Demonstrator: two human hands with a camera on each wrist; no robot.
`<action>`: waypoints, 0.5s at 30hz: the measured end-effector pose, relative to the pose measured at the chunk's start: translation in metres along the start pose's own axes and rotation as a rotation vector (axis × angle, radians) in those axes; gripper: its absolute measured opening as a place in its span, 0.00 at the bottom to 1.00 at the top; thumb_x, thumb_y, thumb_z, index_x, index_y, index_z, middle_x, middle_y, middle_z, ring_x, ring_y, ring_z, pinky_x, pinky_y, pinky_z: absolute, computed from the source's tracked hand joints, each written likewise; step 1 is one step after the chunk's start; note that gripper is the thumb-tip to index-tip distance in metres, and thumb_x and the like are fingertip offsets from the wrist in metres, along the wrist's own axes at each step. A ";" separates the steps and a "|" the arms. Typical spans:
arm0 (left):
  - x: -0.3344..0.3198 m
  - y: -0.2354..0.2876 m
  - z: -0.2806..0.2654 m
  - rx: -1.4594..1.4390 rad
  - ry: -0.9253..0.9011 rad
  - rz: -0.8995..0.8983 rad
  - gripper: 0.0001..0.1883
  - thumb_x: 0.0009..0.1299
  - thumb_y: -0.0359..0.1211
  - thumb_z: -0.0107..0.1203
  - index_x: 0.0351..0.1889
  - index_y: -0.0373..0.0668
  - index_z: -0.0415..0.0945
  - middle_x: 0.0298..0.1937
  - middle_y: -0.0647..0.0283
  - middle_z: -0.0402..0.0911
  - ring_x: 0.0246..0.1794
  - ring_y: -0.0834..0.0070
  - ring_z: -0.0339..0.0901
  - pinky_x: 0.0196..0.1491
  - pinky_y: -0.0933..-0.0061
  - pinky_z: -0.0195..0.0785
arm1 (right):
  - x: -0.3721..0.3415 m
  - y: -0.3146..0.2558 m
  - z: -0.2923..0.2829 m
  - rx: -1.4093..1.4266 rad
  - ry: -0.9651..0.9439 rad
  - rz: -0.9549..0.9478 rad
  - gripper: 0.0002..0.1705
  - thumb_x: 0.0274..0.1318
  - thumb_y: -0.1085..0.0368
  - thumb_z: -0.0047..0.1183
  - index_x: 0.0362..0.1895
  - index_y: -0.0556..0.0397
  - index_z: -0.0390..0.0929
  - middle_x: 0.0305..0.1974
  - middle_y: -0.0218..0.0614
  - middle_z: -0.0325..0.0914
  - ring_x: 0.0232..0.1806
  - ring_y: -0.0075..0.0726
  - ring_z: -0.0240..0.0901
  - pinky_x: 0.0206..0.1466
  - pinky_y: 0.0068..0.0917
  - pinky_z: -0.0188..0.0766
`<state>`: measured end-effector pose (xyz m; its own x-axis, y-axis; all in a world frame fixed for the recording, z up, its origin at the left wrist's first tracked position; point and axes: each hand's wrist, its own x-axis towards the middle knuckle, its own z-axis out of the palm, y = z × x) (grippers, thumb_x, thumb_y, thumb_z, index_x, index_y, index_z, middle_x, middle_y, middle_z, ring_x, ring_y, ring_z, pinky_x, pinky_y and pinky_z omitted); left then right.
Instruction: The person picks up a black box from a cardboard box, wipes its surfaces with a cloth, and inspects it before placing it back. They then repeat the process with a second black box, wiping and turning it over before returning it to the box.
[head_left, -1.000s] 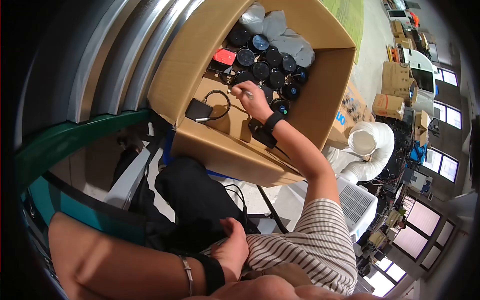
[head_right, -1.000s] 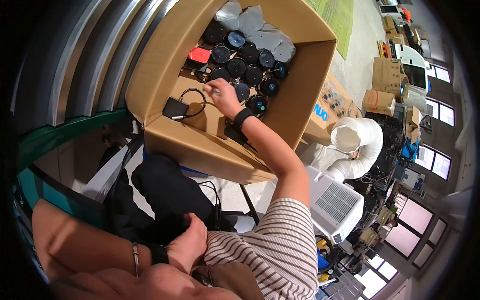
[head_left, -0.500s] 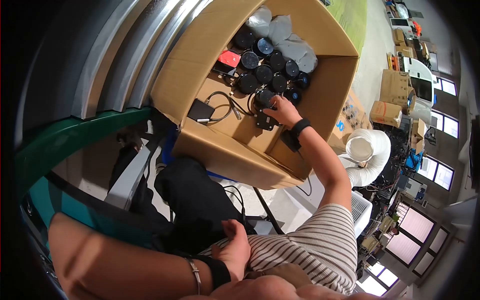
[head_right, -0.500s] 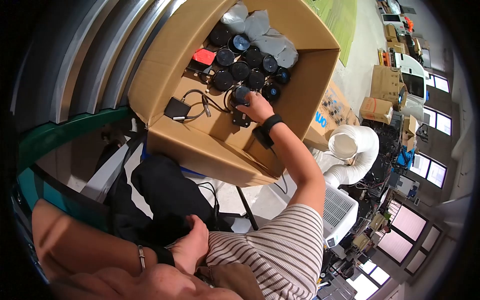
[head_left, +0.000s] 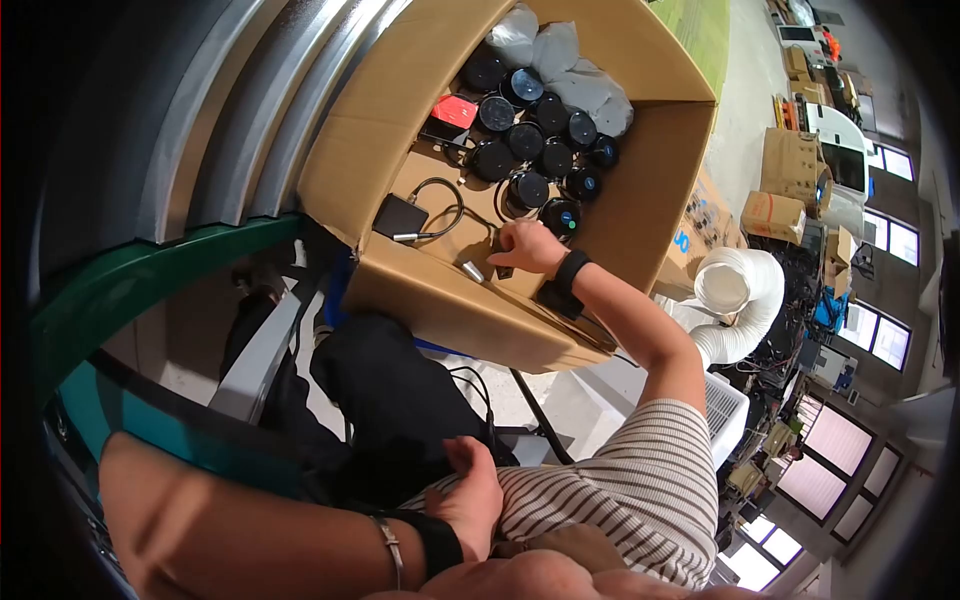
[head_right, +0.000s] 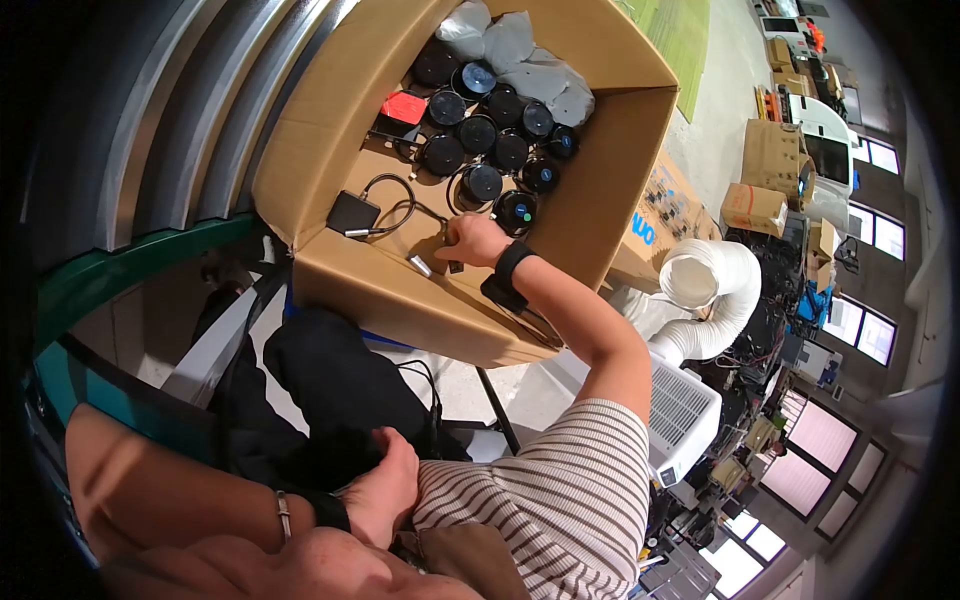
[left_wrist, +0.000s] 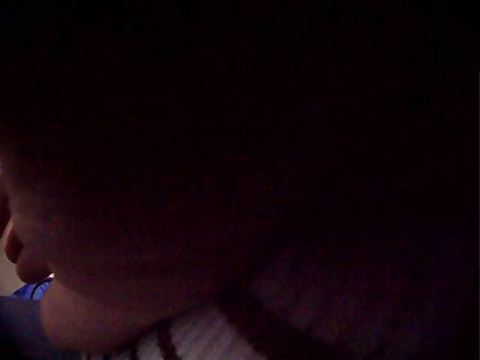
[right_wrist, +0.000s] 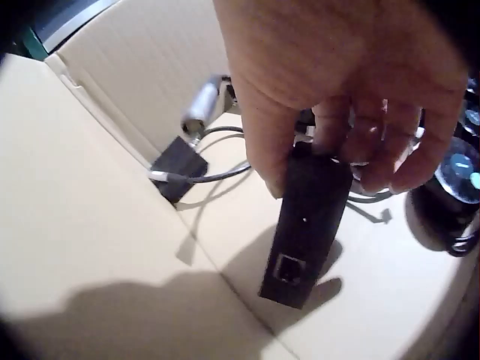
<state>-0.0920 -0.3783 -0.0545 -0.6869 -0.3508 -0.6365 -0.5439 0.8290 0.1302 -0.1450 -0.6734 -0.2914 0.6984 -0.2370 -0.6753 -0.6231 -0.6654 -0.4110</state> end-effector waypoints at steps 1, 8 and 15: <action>0.000 0.000 0.000 0.000 -0.001 -0.002 0.21 0.60 0.38 0.63 0.48 0.35 0.78 0.43 0.54 0.83 0.44 0.60 0.79 0.50 0.51 0.68 | 0.001 -0.007 0.003 0.057 -0.009 -0.049 0.23 0.42 0.47 0.65 0.27 0.55 0.77 0.26 0.43 0.77 0.31 0.47 0.76 0.36 0.36 0.72; 0.004 0.004 0.004 0.015 0.000 -0.030 0.21 0.59 0.39 0.64 0.47 0.35 0.78 0.41 0.55 0.83 0.42 0.60 0.80 0.49 0.51 0.69 | 0.017 0.019 0.014 0.279 0.112 -0.050 0.36 0.37 0.52 0.73 0.48 0.56 0.70 0.35 0.44 0.75 0.38 0.44 0.76 0.41 0.36 0.72; 0.009 0.005 0.004 0.023 -0.013 0.003 0.22 0.59 0.40 0.64 0.47 0.36 0.78 0.41 0.55 0.83 0.41 0.60 0.80 0.48 0.52 0.69 | 0.027 0.030 0.024 0.159 -0.010 -0.023 0.49 0.39 0.31 0.64 0.60 0.48 0.68 0.48 0.54 0.70 0.49 0.54 0.71 0.54 0.42 0.70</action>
<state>-0.0988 -0.3755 -0.0626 -0.6823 -0.3423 -0.6460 -0.5303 0.8399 0.1151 -0.1540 -0.6825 -0.3367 0.7100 -0.2158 -0.6703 -0.6556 -0.5500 -0.5174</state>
